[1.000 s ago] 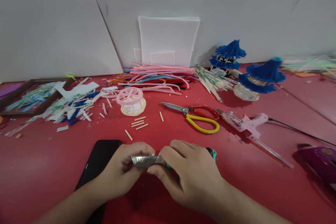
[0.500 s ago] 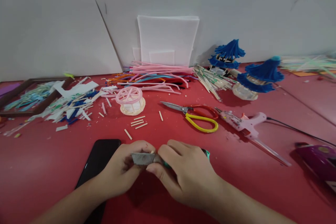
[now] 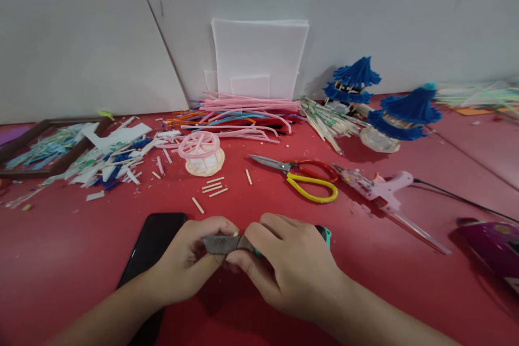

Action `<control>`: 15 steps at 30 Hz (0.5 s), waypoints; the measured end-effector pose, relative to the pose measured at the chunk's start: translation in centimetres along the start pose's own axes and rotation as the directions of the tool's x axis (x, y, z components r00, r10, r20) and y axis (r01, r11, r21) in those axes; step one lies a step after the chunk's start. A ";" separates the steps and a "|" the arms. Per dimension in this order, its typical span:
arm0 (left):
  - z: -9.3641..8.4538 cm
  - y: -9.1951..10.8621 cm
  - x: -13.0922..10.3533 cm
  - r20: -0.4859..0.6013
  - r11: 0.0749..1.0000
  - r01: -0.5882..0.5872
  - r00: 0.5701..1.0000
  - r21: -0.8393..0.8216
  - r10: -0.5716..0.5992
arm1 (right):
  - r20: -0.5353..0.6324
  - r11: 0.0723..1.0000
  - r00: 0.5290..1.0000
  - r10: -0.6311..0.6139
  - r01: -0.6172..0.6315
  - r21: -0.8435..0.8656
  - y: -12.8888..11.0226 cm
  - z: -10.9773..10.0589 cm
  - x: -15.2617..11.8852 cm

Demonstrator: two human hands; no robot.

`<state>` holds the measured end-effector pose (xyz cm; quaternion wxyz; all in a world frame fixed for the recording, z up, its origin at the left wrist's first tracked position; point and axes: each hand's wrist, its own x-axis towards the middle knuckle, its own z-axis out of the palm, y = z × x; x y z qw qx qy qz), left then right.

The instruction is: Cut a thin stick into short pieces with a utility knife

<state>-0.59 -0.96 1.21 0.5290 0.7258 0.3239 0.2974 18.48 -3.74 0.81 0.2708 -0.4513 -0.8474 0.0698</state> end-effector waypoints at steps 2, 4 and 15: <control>0.0 0.0 0.0 -0.005 1.000 -0.002 1.000 -0.011 0.002 | 0.000 1.000 1.000 0.003 -0.003 0.000 0.0 0.0 0.0; 0.0 -0.1 0.0 -0.006 1.000 0.011 1.000 -0.030 -0.011 | 0.004 1.000 1.000 0.006 -0.006 0.007 0.1 -0.1 0.0; 0.1 -0.4 -0.1 0.012 0.996 0.034 0.999 -0.082 -0.033 | -0.009 0.998 0.998 0.060 -0.060 0.010 0.3 0.0 0.1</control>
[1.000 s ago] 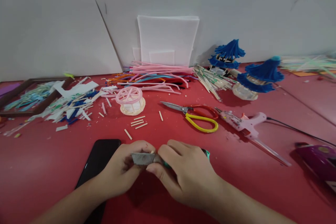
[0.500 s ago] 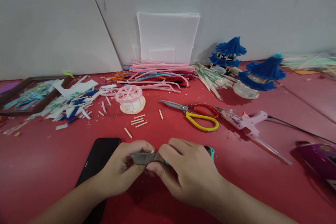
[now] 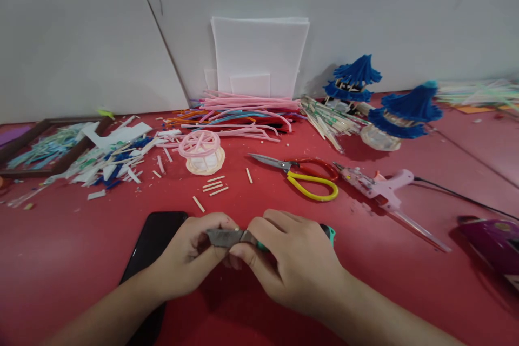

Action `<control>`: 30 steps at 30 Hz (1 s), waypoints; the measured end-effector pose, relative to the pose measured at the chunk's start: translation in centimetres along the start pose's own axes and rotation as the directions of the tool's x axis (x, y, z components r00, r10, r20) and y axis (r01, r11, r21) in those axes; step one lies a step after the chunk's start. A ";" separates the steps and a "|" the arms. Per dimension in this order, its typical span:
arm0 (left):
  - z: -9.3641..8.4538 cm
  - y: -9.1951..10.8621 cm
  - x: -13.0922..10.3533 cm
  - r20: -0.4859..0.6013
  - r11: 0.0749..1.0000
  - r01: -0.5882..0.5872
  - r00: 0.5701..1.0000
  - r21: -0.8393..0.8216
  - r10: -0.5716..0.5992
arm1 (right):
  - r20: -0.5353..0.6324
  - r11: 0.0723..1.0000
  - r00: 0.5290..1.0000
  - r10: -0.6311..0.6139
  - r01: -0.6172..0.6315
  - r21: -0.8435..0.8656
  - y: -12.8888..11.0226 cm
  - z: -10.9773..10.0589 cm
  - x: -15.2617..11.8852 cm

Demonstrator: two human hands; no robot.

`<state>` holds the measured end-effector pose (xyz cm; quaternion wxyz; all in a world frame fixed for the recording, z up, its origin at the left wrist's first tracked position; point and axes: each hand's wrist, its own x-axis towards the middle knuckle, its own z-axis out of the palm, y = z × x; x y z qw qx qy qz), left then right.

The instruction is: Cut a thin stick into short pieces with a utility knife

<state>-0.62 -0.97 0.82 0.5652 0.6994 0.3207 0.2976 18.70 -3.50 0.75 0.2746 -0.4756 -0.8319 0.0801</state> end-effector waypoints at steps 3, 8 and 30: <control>-0.1 -0.1 -0.2 0.032 0.999 -0.012 0.999 0.050 0.011 | -0.114 0.997 0.991 0.069 -0.073 -0.029 1.0 -0.3 0.3; -0.1 -0.3 0.0 -0.009 0.999 0.007 1.000 0.038 -0.007 | -0.093 0.999 0.995 0.031 -0.030 0.014 1.1 -0.5 0.4; 0.1 0.2 0.0 0.024 0.957 -0.142 0.990 0.254 0.141 | -0.199 0.997 0.977 0.070 -0.060 0.057 1.7 -1.0 0.7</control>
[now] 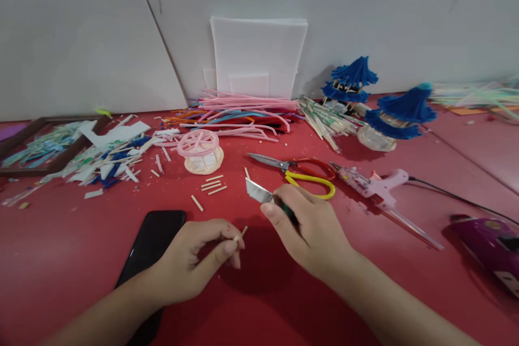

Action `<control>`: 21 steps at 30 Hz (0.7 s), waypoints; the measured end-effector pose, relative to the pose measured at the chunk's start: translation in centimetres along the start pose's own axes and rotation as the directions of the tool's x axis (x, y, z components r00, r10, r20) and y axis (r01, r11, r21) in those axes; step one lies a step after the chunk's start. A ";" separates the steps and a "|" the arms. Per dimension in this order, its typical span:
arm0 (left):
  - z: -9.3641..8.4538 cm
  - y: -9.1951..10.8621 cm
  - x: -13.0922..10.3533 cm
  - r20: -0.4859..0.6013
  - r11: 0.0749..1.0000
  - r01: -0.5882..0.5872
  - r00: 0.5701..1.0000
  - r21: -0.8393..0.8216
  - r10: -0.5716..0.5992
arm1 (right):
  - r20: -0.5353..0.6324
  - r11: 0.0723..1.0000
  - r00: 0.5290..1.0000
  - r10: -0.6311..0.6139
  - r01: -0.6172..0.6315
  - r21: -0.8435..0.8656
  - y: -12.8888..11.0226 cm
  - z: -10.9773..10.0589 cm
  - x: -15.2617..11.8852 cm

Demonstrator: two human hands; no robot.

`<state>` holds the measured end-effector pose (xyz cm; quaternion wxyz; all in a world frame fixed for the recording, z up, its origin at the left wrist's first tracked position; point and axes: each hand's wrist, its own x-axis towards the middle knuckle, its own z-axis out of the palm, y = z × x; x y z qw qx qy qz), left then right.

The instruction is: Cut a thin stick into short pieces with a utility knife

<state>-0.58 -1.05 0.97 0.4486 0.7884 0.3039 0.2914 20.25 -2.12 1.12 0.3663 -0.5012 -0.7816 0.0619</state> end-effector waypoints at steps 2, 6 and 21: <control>0.1 -0.2 0.3 -0.046 0.999 -0.023 0.999 0.043 0.025 | 0.035 0.995 0.996 -0.079 0.076 0.071 -0.4 0.0 0.0; 0.3 -0.8 0.6 -0.086 0.999 -0.003 0.996 0.051 0.007 | 0.120 0.968 0.971 -0.205 0.183 0.173 -1.5 0.7 -0.5; 0.6 -1.3 0.6 -0.235 0.848 0.201 0.906 -0.491 -0.351 | 0.119 0.965 0.965 -0.232 0.214 0.148 -0.7 1.6 -0.9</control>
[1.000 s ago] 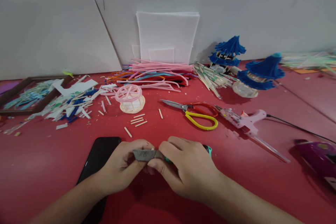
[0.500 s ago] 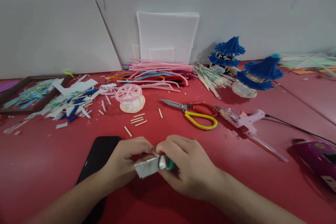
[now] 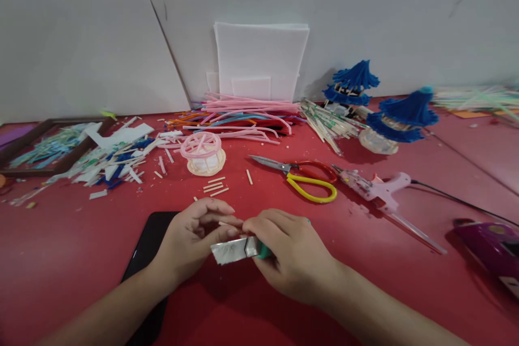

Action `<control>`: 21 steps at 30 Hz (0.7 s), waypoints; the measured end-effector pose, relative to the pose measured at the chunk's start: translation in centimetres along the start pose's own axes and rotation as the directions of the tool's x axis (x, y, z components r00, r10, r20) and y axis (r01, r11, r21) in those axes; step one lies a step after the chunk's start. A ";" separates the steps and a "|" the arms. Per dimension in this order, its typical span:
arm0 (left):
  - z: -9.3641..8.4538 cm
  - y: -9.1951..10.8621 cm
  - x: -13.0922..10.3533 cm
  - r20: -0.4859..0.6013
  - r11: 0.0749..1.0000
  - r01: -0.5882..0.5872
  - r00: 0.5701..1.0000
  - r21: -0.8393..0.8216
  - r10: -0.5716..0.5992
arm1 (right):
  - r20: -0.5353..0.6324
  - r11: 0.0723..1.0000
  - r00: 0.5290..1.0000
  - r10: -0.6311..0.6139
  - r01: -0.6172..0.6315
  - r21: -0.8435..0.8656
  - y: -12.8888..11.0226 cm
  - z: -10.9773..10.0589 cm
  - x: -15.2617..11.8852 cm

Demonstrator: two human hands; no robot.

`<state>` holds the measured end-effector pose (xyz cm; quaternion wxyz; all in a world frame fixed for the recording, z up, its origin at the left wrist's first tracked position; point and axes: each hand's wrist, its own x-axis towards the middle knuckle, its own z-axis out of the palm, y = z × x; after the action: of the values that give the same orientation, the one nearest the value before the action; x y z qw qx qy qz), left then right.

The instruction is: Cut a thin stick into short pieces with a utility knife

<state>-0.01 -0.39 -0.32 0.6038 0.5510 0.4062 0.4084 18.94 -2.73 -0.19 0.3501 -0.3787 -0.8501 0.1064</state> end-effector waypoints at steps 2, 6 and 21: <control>0.0 0.2 0.0 -0.022 1.000 0.023 0.999 -0.017 -0.023 | 0.034 0.997 0.997 -0.071 0.071 -0.005 0.0 0.2 -0.1; 0.1 0.2 -0.1 -0.024 1.000 -0.016 1.000 -0.002 0.016 | 0.124 0.975 0.968 -0.218 0.221 -0.011 -0.1 0.4 -0.2; -0.2 -0.1 -0.6 0.079 0.880 -0.248 0.968 0.404 0.237 | 0.040 0.996 0.999 -0.030 0.033 -0.082 -0.3 -0.5 0.2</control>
<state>-0.36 -0.86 -0.42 0.4242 0.7175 0.4024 0.3786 19.01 -2.83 0.47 0.3195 -0.3773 -0.8661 0.0731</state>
